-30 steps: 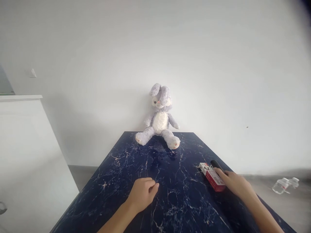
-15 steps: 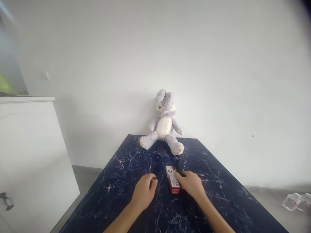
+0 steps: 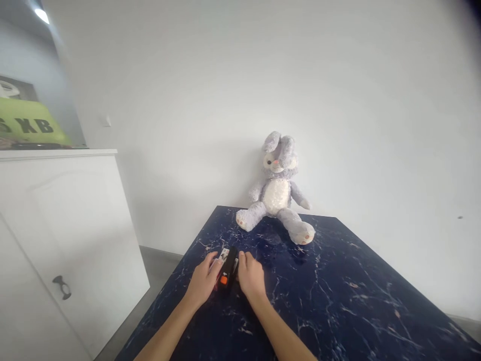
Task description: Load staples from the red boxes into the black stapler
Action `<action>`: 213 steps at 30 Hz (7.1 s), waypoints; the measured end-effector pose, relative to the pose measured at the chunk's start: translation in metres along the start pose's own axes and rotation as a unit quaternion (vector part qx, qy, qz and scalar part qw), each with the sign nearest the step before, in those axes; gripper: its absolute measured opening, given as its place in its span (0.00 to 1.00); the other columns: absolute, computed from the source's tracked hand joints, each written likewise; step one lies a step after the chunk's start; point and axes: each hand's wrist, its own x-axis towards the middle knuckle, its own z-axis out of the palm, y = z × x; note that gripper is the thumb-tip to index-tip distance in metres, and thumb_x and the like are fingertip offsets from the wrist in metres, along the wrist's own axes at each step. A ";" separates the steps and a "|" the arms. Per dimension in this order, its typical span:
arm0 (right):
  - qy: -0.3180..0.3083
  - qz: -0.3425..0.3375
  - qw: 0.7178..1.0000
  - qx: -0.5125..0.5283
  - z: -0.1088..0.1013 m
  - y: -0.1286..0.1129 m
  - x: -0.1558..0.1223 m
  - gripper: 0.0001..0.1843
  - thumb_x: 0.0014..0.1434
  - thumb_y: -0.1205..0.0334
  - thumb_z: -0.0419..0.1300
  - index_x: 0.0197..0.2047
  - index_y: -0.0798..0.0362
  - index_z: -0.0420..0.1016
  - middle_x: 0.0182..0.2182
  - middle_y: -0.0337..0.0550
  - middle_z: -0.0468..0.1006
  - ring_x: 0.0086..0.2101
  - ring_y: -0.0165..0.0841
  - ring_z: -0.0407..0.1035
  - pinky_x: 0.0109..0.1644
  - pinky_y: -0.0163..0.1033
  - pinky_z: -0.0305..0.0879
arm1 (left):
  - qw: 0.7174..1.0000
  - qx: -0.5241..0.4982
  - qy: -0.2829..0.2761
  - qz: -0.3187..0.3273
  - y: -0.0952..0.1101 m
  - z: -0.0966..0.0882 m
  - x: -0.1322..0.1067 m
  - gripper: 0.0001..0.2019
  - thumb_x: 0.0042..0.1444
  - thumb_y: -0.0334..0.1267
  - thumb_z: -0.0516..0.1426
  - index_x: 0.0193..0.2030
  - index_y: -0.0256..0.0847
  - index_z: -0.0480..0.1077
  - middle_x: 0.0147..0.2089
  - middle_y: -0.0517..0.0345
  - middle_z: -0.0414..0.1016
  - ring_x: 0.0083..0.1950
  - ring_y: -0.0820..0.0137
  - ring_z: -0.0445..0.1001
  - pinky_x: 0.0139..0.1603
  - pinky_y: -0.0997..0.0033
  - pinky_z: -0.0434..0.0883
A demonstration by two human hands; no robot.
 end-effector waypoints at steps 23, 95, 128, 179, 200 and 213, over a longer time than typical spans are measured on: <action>-0.032 -0.060 0.991 0.114 -0.003 0.031 0.032 0.30 0.70 0.47 0.34 0.50 0.50 0.73 0.43 0.45 0.80 0.42 0.37 0.74 0.47 0.39 0.66 | 0.980 -0.066 -0.179 0.053 0.000 -0.034 0.006 0.44 0.51 0.52 0.65 0.72 0.49 0.51 0.72 0.50 0.56 0.68 0.48 0.60 0.66 0.50 0.61; 0.078 -0.181 0.978 0.072 0.005 0.034 0.033 0.22 0.58 0.73 0.48 0.52 0.53 0.73 0.54 0.49 0.72 0.48 0.36 0.71 0.56 0.41 0.66 | 0.978 0.121 0.101 0.136 -0.012 -0.013 0.014 0.15 0.59 0.34 0.53 0.52 0.46 0.72 0.52 0.54 0.76 0.51 0.63 0.76 0.53 0.64 0.71; 0.038 -0.026 0.951 0.304 0.000 0.043 0.043 0.20 0.56 0.45 0.61 0.43 0.51 0.77 0.36 0.45 0.82 0.31 0.36 0.73 0.38 0.41 0.70 | 0.899 -0.437 0.017 -0.027 0.016 -0.003 0.007 0.16 0.63 0.49 0.54 0.54 0.45 0.63 0.60 0.48 0.73 0.54 0.56 0.78 0.50 0.59 0.78; -0.122 -0.089 0.936 0.318 -0.045 0.016 0.058 0.13 0.55 0.54 0.61 0.39 0.52 0.80 0.31 0.40 0.79 0.32 0.34 0.70 0.41 0.38 0.65 | 0.965 -0.211 0.153 -0.020 0.014 0.008 0.000 0.18 0.54 0.48 0.61 0.45 0.37 0.79 0.34 0.52 0.81 0.28 0.69 0.74 0.28 0.74 0.71; -0.173 -0.174 0.965 0.095 -0.075 -0.008 0.051 0.14 0.59 0.53 0.58 0.31 0.51 0.80 0.26 0.36 0.79 0.28 0.31 0.70 0.33 0.33 0.59 | 0.934 -0.325 0.130 -0.070 0.013 0.019 -0.002 0.22 0.50 0.50 0.64 0.47 0.36 0.77 0.31 0.55 0.78 0.26 0.71 0.71 0.25 0.75 0.69; 0.007 -0.107 0.983 0.148 -0.083 -0.019 0.056 0.14 0.59 0.56 0.55 0.42 0.48 0.79 0.36 0.40 0.82 0.34 0.34 0.75 0.42 0.37 0.68 | 0.934 -0.307 0.179 -0.047 0.007 0.017 0.000 0.21 0.51 0.49 0.64 0.47 0.37 0.78 0.36 0.54 0.80 0.26 0.73 0.71 0.27 0.76 0.68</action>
